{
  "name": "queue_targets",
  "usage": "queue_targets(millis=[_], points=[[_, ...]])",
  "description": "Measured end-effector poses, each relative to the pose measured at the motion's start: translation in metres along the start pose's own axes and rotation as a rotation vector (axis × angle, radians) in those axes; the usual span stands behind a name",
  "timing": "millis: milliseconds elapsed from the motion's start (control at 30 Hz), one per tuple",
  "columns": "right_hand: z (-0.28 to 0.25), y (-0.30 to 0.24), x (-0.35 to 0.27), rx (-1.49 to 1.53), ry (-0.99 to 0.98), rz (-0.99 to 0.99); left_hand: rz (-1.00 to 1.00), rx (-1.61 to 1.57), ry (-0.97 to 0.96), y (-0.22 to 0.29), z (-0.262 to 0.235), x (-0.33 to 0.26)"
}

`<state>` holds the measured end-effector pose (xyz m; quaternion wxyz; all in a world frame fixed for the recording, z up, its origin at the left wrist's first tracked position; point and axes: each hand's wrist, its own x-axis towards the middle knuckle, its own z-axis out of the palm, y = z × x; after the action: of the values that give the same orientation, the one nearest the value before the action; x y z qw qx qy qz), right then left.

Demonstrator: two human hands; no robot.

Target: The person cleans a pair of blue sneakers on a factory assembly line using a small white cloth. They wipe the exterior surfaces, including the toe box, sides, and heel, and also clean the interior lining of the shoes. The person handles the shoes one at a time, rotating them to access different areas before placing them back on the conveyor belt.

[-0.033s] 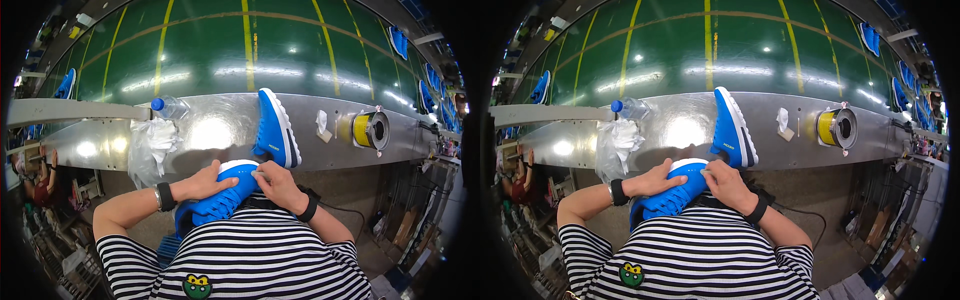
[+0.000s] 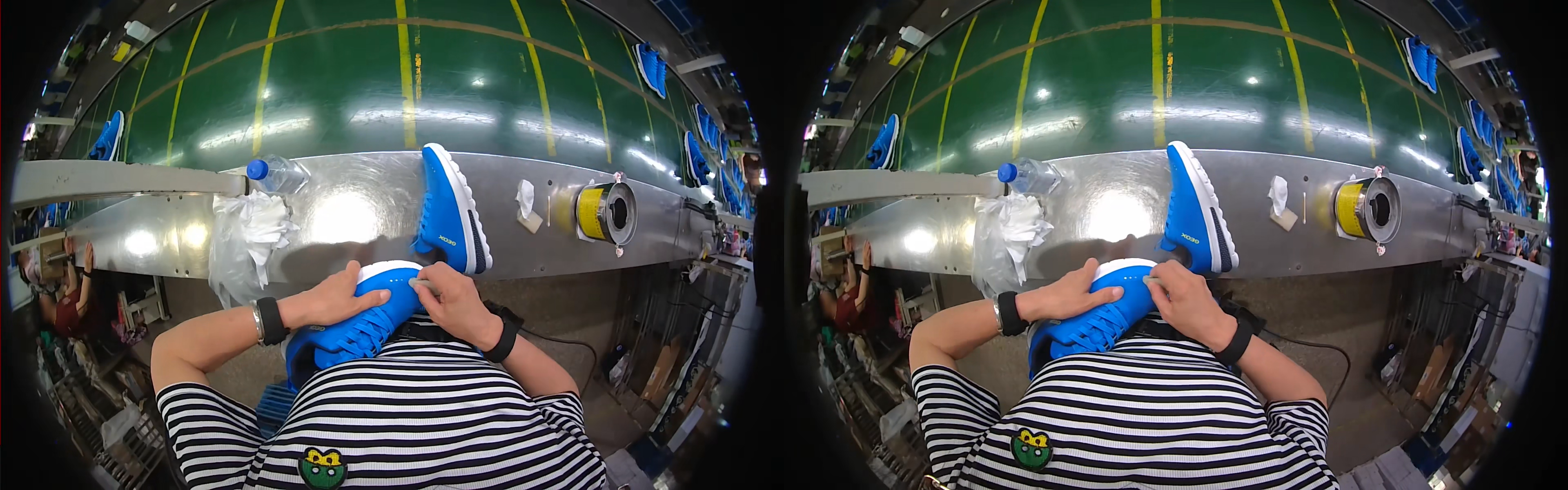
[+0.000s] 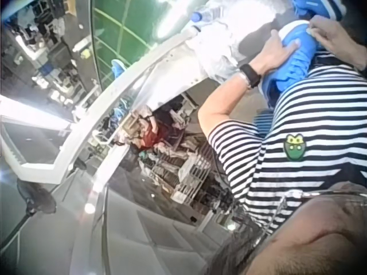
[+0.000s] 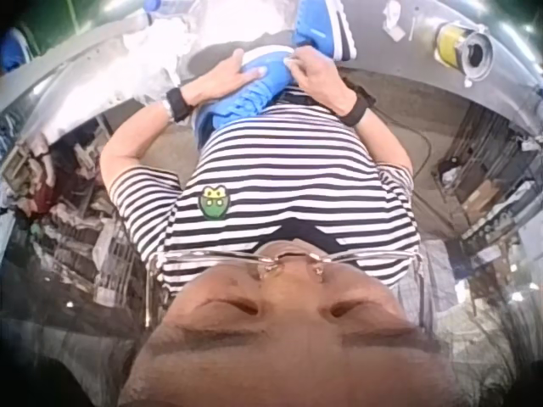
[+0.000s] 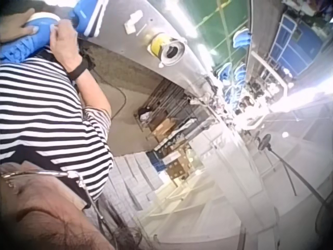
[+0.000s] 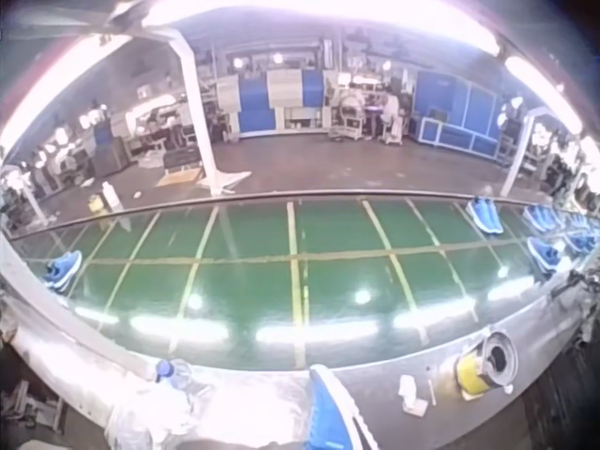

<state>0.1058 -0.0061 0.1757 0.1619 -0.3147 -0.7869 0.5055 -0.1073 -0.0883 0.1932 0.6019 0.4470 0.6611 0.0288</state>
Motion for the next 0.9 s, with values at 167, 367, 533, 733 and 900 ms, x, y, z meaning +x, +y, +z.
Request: queue_targets(millis=[167,367,533,733,900], points=[[0.008,0.001,0.002,0.033,0.026,-0.047,-0.010,-0.005,-0.011,-0.003,0.004,0.004],[-0.003,0.001,-0.004,-0.028,-0.032,-0.024,0.006,-0.036,-0.030,-0.001,0.005,0.003],[0.007,-0.002,-0.001,-0.006,-0.009,-0.020,0.021,-0.011,-0.019,0.003,0.007,0.006],[-0.007,0.004,-0.012,-0.046,-0.043,0.001,0.010,-0.018,-0.045,0.007,0.005,0.006],[0.000,0.001,-0.006,-0.047,-0.041,0.012,0.008,-0.005,-0.049,0.007,0.006,0.009]])
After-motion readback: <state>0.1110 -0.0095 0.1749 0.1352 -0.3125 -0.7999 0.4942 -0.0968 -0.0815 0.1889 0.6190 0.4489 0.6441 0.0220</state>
